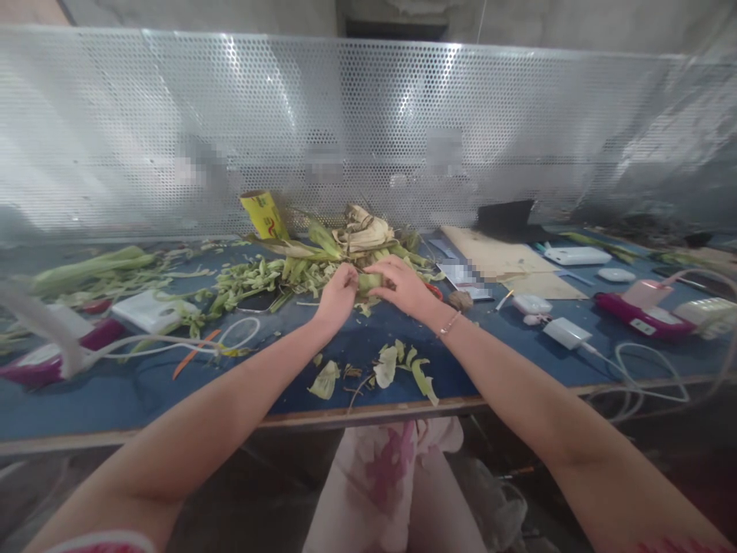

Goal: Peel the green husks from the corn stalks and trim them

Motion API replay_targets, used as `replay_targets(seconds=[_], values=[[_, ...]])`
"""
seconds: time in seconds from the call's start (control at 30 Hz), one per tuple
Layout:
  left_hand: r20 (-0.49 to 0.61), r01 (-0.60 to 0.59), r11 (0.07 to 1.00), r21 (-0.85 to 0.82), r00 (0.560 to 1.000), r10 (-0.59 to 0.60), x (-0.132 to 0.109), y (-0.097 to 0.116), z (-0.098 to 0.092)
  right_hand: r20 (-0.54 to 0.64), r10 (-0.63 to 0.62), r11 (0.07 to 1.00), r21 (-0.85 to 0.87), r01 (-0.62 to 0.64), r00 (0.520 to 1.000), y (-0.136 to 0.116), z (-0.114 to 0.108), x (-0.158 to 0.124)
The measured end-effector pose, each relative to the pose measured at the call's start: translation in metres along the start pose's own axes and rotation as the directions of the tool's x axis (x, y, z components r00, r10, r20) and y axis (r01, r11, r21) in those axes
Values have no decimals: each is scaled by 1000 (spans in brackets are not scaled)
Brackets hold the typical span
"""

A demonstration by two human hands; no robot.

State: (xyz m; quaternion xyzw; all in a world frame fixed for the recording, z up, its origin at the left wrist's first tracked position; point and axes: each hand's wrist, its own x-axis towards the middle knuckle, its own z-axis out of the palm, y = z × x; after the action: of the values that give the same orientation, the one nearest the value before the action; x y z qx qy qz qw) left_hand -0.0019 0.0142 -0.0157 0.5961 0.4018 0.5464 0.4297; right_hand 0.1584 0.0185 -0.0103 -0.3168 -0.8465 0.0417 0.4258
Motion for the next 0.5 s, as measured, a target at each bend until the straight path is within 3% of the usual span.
replay_targets(seconds=[0.33, 0.5], values=[[-72, -76, 982, 171, 993, 90, 1, 11, -5, -14, 67, 998, 18, -67, 998, 4, -7, 2], [-94, -119, 987, 105, 987, 129, 0, 10, -3, -11, 150, 979, 140, -147, 989, 7, -3, 1]])
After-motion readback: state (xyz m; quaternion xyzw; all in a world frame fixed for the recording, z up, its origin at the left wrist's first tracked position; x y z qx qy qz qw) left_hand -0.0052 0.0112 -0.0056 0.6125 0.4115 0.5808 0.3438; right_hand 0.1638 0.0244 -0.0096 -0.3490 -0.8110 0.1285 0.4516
